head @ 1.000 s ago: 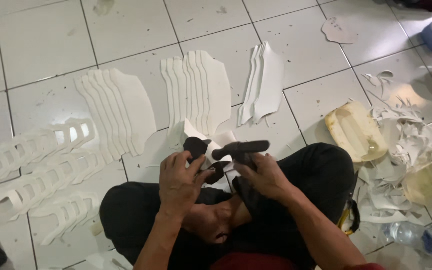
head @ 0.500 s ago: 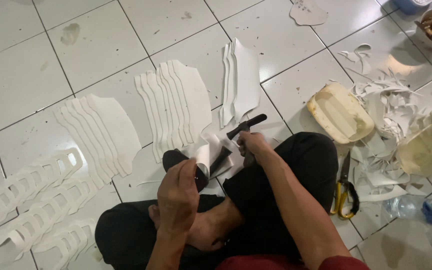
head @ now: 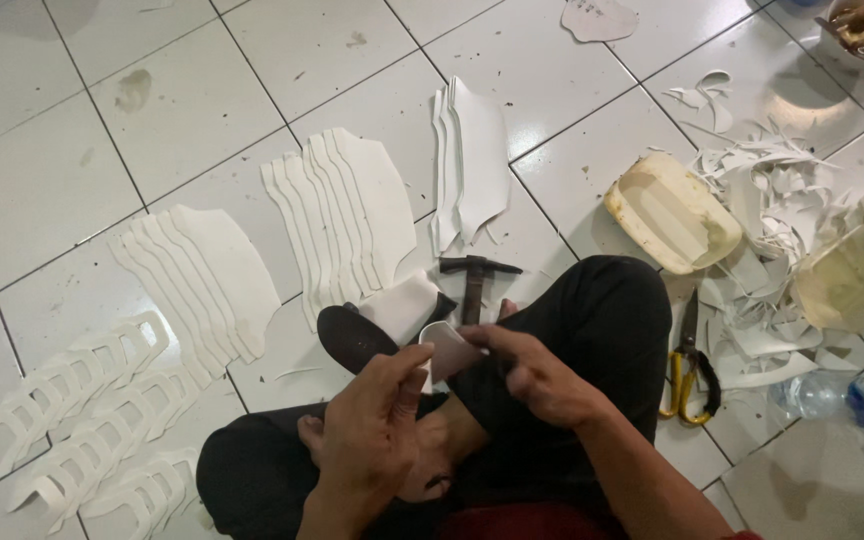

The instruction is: The person sits on the floor and uses a hammer to shape white foam pieces against a curved metal mold. They repeatedly pick up foam sheets, place them on the mold, and strike them with the hammer to form a specific shape.

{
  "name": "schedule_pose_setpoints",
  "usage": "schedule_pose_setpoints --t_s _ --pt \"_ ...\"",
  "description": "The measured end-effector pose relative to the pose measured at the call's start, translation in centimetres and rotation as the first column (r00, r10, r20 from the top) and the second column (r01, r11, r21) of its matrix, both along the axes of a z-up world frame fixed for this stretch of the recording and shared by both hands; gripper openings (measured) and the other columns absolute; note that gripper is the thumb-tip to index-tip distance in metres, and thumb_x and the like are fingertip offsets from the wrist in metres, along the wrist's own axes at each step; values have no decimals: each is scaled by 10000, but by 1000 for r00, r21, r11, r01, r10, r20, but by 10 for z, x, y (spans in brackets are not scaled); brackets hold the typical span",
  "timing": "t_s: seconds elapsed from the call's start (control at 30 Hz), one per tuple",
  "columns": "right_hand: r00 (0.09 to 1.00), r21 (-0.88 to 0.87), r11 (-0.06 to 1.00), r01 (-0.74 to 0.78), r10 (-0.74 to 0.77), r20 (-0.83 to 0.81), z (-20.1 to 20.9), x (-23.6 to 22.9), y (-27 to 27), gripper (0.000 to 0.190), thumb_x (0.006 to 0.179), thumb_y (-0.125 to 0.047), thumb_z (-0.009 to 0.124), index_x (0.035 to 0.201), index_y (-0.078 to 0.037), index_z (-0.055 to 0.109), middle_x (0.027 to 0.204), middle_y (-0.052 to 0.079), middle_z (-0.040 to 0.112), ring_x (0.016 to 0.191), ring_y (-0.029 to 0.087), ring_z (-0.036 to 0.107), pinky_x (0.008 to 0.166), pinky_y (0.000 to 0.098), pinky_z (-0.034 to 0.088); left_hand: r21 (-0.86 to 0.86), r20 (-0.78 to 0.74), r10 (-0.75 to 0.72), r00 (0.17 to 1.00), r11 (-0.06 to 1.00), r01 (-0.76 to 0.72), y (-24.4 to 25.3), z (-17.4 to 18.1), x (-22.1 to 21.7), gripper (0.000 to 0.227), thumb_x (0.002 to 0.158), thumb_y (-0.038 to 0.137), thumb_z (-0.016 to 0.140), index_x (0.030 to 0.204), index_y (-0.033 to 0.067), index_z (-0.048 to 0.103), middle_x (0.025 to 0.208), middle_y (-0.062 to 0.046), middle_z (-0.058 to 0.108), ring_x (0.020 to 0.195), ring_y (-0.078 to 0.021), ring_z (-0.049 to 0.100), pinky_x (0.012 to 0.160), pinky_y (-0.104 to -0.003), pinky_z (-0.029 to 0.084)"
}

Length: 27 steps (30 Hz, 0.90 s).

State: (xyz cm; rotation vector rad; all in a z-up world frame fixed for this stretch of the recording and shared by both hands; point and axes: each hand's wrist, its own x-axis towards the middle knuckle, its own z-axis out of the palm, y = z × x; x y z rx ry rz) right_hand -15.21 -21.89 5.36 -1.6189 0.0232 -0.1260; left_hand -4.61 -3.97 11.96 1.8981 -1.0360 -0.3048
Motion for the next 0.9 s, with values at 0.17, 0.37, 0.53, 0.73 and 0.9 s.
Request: schedule_pose_setpoints --t_s 0.17,0.37,0.53,0.73,0.9 --pt "928 17 969 247 -231 -293 2 -18 14 231 763 -189 725 866 -93 542 768 -19 525 691 63 476 582 207 408 -135 -403 84 911 979 -150 -18 6 -11 276 912 217 444 1109 83 582 976 -58 641 877 -143 619 767 -258 482" --pt "853 199 831 519 -491 -176 3 -9 12 176 838 -169 619 964 -63 557 839 13 551 741 115 522 642 249 450 -154 -764 6 645 969 -192 -30 -23 -23 519 840 346 479 1259 40 457 1109 -109 606 1004 -196 611 882 -311 488" --pt "776 240 739 630 -591 -219 -4 -7 11 195 842 -97 595 1028 -43 572 978 61 625 896 156 591 792 290 513 34 -917 73 393 994 -104 -26 -57 -41 291 831 97 601 1119 63 570 954 -85 654 825 -142 613 665 -252 512" --pt "743 298 681 669 -595 -307 -9 -4 11 177 851 -101 603 1018 -57 566 920 42 621 831 143 591 713 282 520 61 -828 122 547 990 -128 -22 -56 -39 230 856 184 571 1037 56 631 885 -44 692 821 -110 634 753 -229 495" --pt "701 263 651 712 -641 -314 -11 0 3 215 849 -176 598 1031 -73 551 893 42 621 760 165 603 633 314 529 223 -853 145 501 970 99 -15 -50 -45 302 826 206 592 1107 98 601 1008 -41 721 944 -117 674 832 -233 527"
